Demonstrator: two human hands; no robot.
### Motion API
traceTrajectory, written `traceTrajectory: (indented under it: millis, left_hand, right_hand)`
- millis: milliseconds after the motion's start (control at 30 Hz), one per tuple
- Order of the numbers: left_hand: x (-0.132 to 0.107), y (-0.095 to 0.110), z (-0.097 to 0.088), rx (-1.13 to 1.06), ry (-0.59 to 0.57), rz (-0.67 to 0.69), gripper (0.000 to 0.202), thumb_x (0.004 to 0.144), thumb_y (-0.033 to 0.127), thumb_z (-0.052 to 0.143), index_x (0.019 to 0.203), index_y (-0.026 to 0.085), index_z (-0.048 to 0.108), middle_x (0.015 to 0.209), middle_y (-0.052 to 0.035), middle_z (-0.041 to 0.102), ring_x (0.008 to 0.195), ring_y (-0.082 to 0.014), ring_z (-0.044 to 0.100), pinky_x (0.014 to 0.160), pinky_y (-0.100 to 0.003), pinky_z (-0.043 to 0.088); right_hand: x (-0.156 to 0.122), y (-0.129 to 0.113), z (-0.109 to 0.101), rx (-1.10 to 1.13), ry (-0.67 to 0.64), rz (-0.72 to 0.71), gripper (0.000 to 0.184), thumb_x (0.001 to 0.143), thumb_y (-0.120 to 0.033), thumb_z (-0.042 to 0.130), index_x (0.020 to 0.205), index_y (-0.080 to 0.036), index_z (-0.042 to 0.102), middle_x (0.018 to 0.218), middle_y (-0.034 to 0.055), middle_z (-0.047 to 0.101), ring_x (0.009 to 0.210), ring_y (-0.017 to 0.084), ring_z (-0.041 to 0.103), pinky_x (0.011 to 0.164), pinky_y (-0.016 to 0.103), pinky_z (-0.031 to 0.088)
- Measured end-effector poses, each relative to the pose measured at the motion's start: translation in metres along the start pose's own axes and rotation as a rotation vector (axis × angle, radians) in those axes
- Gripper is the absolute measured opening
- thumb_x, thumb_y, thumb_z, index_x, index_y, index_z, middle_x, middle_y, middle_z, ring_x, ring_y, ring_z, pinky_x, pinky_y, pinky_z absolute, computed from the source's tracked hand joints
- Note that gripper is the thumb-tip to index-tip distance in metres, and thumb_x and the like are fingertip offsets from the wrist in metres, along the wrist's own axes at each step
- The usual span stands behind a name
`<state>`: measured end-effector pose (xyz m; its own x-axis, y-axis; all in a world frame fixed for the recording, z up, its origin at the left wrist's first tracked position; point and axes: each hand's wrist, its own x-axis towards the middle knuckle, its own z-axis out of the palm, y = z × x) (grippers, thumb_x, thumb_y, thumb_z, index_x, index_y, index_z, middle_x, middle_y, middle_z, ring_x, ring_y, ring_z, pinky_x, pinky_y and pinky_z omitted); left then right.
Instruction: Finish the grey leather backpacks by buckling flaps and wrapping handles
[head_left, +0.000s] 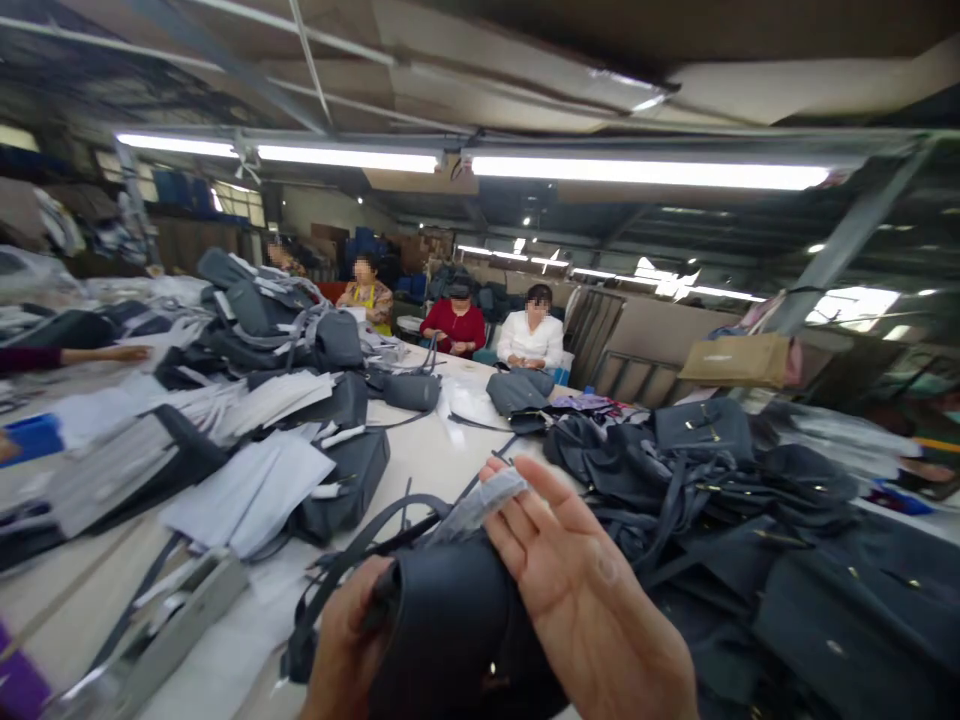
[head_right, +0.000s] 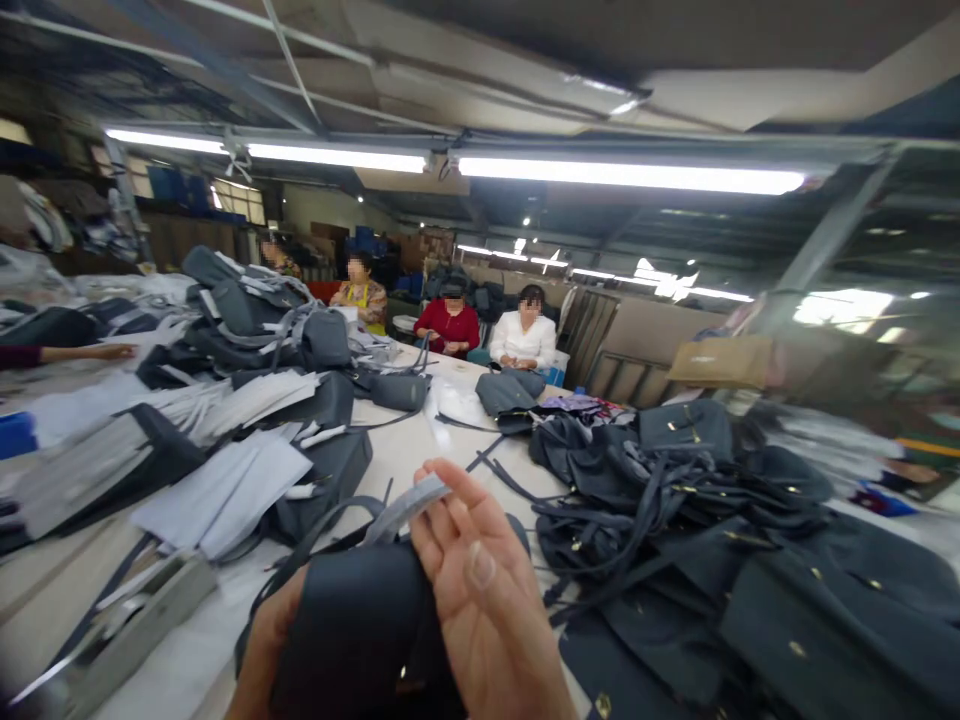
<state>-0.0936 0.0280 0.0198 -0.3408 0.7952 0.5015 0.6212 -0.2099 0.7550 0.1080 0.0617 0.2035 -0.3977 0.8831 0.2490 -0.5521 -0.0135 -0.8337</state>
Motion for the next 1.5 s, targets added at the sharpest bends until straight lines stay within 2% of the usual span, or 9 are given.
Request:
traceTrajectory:
  millis: [133,267,500,700,900,1100,1267,1400,1500]
  left_hand:
    - [-0.025,0.016,0.010,-0.384,-0.151,-0.165,0.022,0.081,0.038,0.058,0.076,0.018,0.068,0.073,-0.0028,0.065,0.072,-0.0199,0.057,0.071,-0.029,0.048]
    - [-0.054,-0.006,0.035,-0.491,-0.253,-0.373,0.017,0.077,0.031,0.061,0.069,0.016,0.063,0.068,-0.0001,0.060,0.069,-0.0171,0.052,0.066,-0.025,0.042]
    - [-0.070,-0.035,0.036,-0.553,-0.327,-0.447,0.016,0.076,0.030,0.063,0.082,0.016,0.067,0.076,-0.0011,0.065,0.076,-0.0188,0.054,0.073,-0.027,0.042]
    - [-0.073,-0.029,0.028,-0.578,-0.406,-0.427,0.021,0.081,0.036,0.061,0.081,0.016,0.067,0.079,-0.0017,0.065,0.079,-0.0194,0.056,0.077,-0.028,0.045]
    - [-0.075,-0.023,0.024,-0.523,-0.427,-0.385,0.019,0.081,0.033,0.060,0.086,0.017,0.069,0.085,-0.0028,0.067,0.084,-0.0209,0.057,0.086,-0.031,0.045]
    - [-0.076,-0.020,0.026,-0.475,-0.383,-0.433,0.022,0.081,0.035,0.060,0.090,0.018,0.069,0.086,-0.0034,0.068,0.086,-0.0223,0.058,0.086,-0.032,0.046]
    - [-0.078,-0.021,0.029,-0.493,-0.418,-0.405,0.019,0.081,0.035,0.060,0.082,0.017,0.067,0.081,-0.0026,0.065,0.082,-0.0205,0.056,0.081,-0.030,0.045]
    - [-0.080,-0.025,0.027,-0.471,-0.439,-0.416,0.021,0.081,0.036,0.060,0.075,0.016,0.064,0.077,-0.0022,0.062,0.077,-0.0189,0.054,0.075,-0.028,0.044]
    - [-0.081,-0.025,0.024,-0.476,-0.454,-0.414,0.017,0.080,0.032,0.060,0.076,0.017,0.064,0.078,-0.0022,0.063,0.079,-0.0196,0.055,0.077,-0.029,0.044]
  right_hand:
    - [0.003,0.031,-0.024,0.060,0.096,0.086,0.048,0.073,-0.046,0.070,0.115,-0.022,0.065,0.125,0.0086,0.064,0.129,0.026,0.049,0.115,0.045,0.028]
    - [-0.012,0.068,-0.071,-0.013,0.206,0.256,0.045,0.071,-0.045,0.075,0.108,-0.020,0.068,0.118,0.0086,0.067,0.123,0.024,0.055,0.113,0.043,0.032]
    - [-0.067,0.077,-0.120,-0.963,0.158,0.230,0.031,0.076,-0.052,0.064,0.086,-0.023,0.071,0.089,0.0065,0.073,0.089,0.026,0.066,0.088,0.041,0.048]
    - [-0.074,0.099,-0.114,-0.860,0.182,0.429,0.037,0.084,-0.056,0.049,0.075,-0.022,0.059,0.069,0.0018,0.068,0.064,0.018,0.063,0.061,0.029,0.048]
    - [-0.068,0.104,-0.082,-1.235,0.189,0.335,0.020,0.076,-0.041,0.064,0.081,-0.025,0.054,0.060,-0.0049,0.058,0.056,0.016,0.056,0.055,0.027,0.040]
    - [-0.102,0.096,-0.088,-1.248,-0.184,0.368,0.027,0.088,-0.040,0.050,0.070,-0.027,0.064,0.070,0.0011,0.069,0.068,0.021,0.064,0.064,0.030,0.043]
    - [-0.134,0.115,-0.094,-0.869,0.004,0.641,0.029,0.073,-0.053,0.068,0.091,-0.030,0.074,0.101,0.0054,0.075,0.101,0.029,0.066,0.090,0.039,0.046]
    - [-0.140,0.142,-0.087,-0.185,0.242,0.768,0.052,0.077,-0.065,0.058,0.098,-0.019,0.072,0.107,0.0111,0.073,0.110,0.026,0.064,0.098,0.040,0.047]
    - [-0.140,0.153,-0.085,0.300,0.517,0.754,0.048,0.077,-0.060,0.060,0.089,-0.016,0.072,0.103,0.0120,0.074,0.107,0.024,0.066,0.100,0.037,0.047]
